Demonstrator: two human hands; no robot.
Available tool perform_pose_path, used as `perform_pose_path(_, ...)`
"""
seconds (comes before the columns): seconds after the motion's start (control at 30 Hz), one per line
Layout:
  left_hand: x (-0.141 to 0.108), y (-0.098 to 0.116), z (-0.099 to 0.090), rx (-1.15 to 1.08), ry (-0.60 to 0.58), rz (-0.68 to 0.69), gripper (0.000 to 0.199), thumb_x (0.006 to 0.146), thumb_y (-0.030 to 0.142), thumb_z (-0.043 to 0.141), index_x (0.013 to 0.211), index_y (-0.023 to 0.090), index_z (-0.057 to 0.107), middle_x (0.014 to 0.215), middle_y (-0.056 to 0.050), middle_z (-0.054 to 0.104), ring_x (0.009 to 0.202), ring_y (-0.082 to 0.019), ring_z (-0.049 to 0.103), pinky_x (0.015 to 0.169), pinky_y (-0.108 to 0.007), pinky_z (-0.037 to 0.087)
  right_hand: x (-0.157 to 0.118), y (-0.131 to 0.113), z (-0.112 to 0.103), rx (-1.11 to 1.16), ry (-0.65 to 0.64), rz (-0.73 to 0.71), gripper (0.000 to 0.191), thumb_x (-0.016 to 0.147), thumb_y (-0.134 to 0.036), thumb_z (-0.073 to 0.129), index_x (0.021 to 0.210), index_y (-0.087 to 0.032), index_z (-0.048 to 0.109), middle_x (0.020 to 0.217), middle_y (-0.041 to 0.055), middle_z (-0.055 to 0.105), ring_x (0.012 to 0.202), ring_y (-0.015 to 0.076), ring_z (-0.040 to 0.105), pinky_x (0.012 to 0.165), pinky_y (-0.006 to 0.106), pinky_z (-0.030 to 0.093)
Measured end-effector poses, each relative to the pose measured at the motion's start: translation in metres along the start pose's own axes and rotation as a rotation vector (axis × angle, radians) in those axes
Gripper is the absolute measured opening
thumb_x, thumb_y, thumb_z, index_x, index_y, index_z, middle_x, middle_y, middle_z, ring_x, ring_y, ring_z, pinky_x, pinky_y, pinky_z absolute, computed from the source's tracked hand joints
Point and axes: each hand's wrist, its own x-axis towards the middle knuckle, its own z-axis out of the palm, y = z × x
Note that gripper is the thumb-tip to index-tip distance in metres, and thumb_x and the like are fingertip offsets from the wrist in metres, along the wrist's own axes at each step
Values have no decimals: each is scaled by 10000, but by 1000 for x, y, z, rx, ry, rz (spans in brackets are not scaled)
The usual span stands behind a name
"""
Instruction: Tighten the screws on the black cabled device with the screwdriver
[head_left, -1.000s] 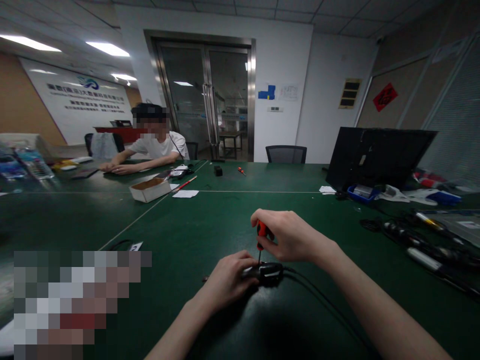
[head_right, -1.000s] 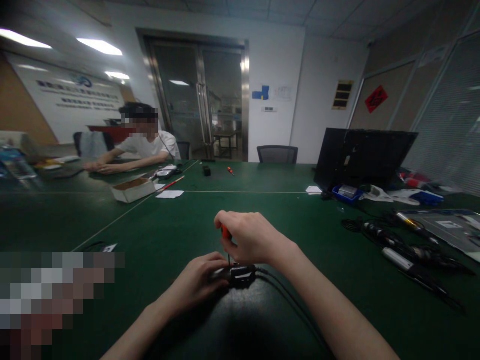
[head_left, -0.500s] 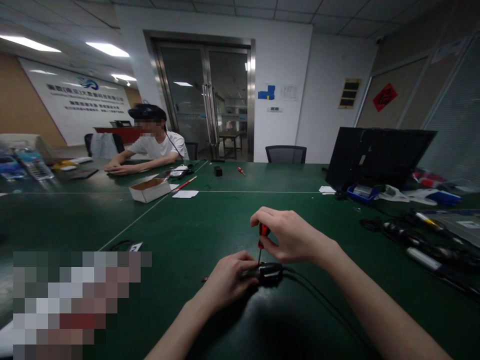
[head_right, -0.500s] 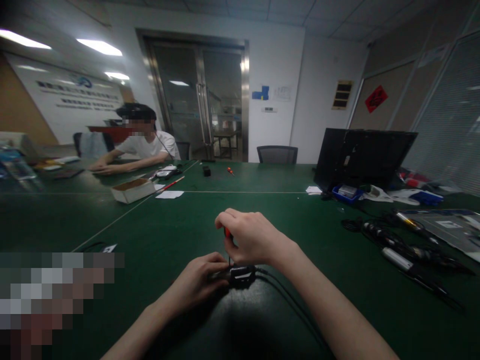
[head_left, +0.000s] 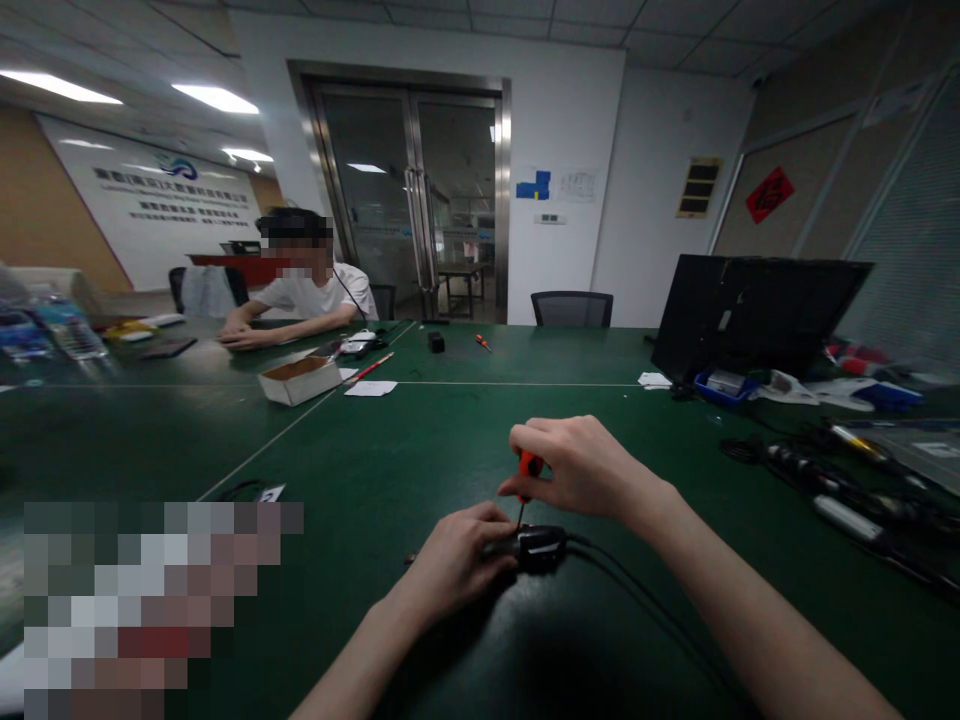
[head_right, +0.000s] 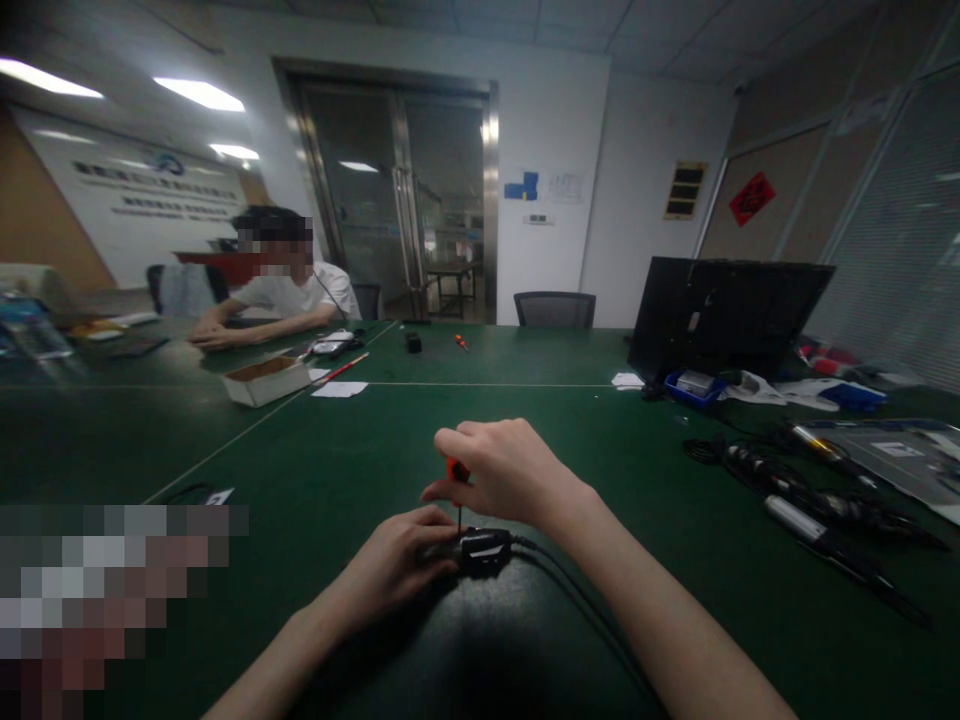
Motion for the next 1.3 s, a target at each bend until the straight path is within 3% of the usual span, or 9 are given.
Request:
perform_pose_path(0.1, 0, 0, 0, 4, -7, -14, 239, 890, 228, 616, 1093, 238, 743, 1125, -61, 681, 968, -218, 651, 823, -282, 483, -2, -2, -2, 92, -7, -5, 169, 865, -255, 678, 962, -191, 555, 891, 23, 650, 703, 132, 555, 609, 248, 321)
perform_pose_path(0.2, 0, 0, 0, -2, -6, -18, 237, 885, 224, 623, 1088, 230, 743, 1103, -61, 681, 959, -217, 650, 822, -278, 483, -2, -3, -2, 131, -23, 6, 195, 841, -137, 614, 1020, -179, 549, 902, 28, 649, 726, 133, 558, 629, 247, 339)
perform_pose_path(0.37, 0, -2, 1, -1, 4, -18, 260, 882, 243, 617, 1110, 224, 739, 1106, -69, 681, 959, -223, 650, 808, -286, 489, 0, 1, 1, 35, -14, 39, 231, 882, -243, 673, 1068, -194, 546, 912, 32, 671, 703, 139, 562, 591, 251, 278)
perform_pose_path(0.57, -1, 0, 1, 1, 25, -16, 331, 867, 209, 637, 1188, 240, 713, 1119, -62, 687, 971, -232, 654, 842, -315, 483, 1, 2, 1, -73, -12, 32, 330, 912, -508, 647, 876, -193, 552, 797, 18, 645, 639, 130, 530, 556, 259, 210)
perform_pose_path(0.73, -1, 4, -2, -2, 14, -35, 292, 867, 197, 642, 1143, 241, 728, 1113, -61, 687, 968, -230, 656, 810, -291, 481, -2, -1, -4, 61, -19, 5, 176, 846, -212, 672, 966, -172, 550, 924, 31, 639, 724, 131, 542, 597, 250, 305)
perform_pose_path(0.83, -1, 3, -2, 0, 8, -24, 266, 872, 189, 639, 1114, 235, 739, 1105, -59, 686, 970, -225, 654, 812, -283, 479, -2, -2, -4, 136, -53, -2, 227, 820, -111, 610, 1029, -171, 544, 954, 36, 638, 761, 134, 552, 623, 250, 334)
perform_pose_path(1.03, 0, -1, 1, 9, 6, -15, 250, 888, 214, 629, 1110, 228, 743, 1114, -61, 684, 965, -219, 651, 816, -282, 485, 1, 1, 0, -7, -35, 24, 159, 905, -288, 665, 997, -197, 571, 878, 18, 644, 667, 122, 513, 577, 251, 256)
perform_pose_path(1.17, 0, -1, 1, 13, 9, -6, 251, 892, 231, 621, 1113, 233, 741, 1131, -59, 683, 962, -216, 651, 812, -284, 484, 1, 2, 0, -80, -23, 9, 309, 902, -488, 665, 858, -193, 582, 810, 13, 632, 625, 119, 497, 556, 261, 215)
perform_pose_path(1.3, 1, -2, 2, 11, 4, 0, 228, 899, 242, 605, 1079, 235, 745, 1118, -57, 683, 954, -213, 651, 808, -283, 483, -1, -1, -1, 40, -11, -15, 181, 887, -312, 675, 970, -183, 580, 937, 27, 643, 702, 122, 538, 589, 249, 288)
